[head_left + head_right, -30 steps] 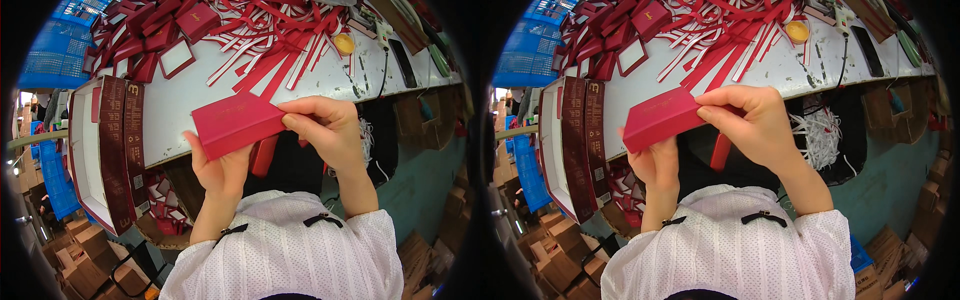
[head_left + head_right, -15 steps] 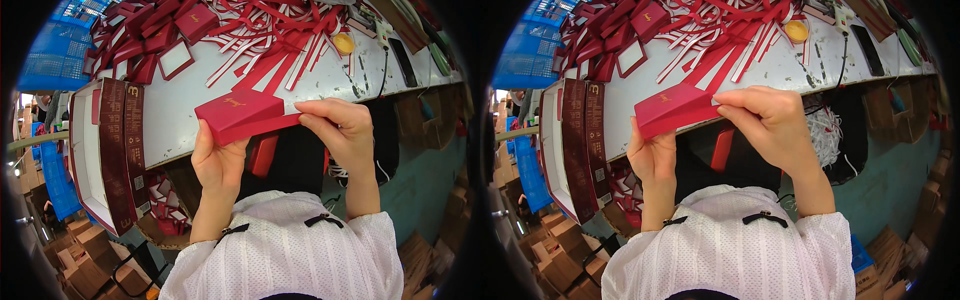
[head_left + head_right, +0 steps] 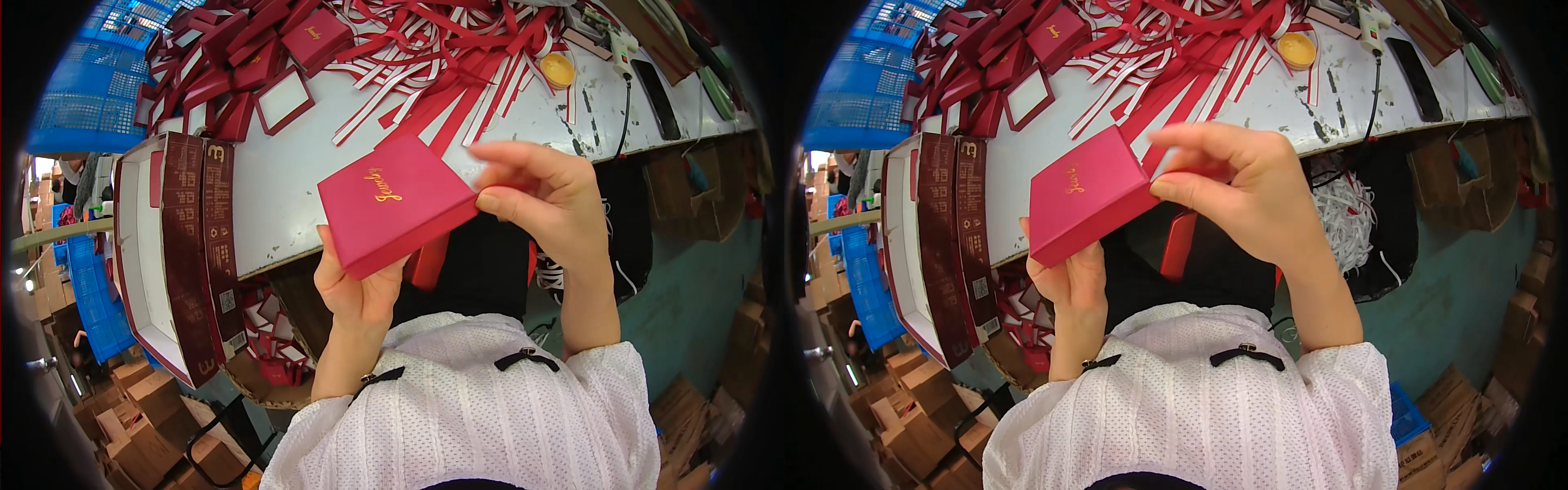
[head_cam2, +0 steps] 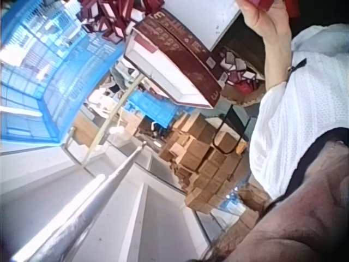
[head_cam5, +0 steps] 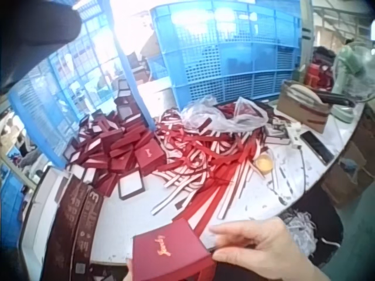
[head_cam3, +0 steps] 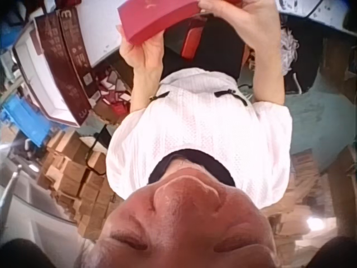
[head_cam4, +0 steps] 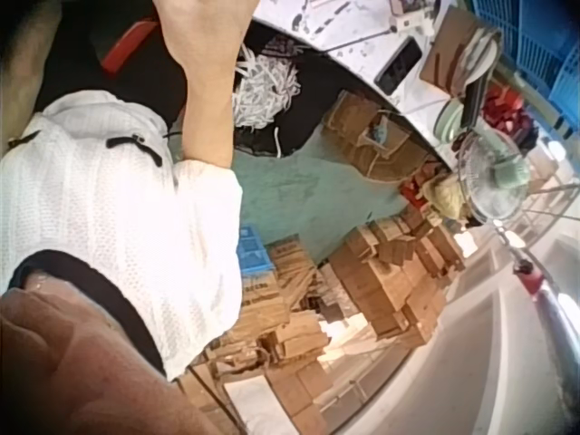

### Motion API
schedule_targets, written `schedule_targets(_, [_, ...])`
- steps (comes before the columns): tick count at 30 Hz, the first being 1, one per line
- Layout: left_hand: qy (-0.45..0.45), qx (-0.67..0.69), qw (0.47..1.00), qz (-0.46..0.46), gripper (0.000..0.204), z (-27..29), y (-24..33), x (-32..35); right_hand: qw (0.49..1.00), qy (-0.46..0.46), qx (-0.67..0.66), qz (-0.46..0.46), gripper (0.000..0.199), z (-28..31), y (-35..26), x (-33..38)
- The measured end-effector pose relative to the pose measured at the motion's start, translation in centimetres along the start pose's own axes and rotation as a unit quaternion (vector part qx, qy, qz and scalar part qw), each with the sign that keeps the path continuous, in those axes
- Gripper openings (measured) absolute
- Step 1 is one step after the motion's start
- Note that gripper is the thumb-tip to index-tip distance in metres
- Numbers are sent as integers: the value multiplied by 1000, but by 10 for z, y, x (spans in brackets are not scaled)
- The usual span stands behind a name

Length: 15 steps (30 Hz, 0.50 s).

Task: The person assembles small red rectangular boxes by inserting white paper strips into slots on the box sides. They repeatedly pick up a box, insert the strips, and place the finished unit into a larger cardboard container. The person also stacks completed boxes into a neat grid within the container.

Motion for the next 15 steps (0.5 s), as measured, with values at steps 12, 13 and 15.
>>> schedule_targets(12, [151, -81, 982, 82, 43, 54, -5, -7, 980, -18, 58, 189, 28, -17, 1, 18])
schedule_targets(13, [145, -80, 982, 91, 43, 59, -7, -6, 971, -32, 93, 219, 27, -20, 0, 18])
schedule_targets(15, [155, -68, 981, 98, 42, 61, -11, -4, 947, -37, 127, 293, 25, -24, 1, 18])
Point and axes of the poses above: each hand's wrist, its own x-axis away from the middle knuckle, its own z-axis out of the back of the hand, y = z × x, the point moved 4 cm from there along -x, towards the middle knuckle, and after that the axes turned 10 degrees about z, right-handed, at the moved point
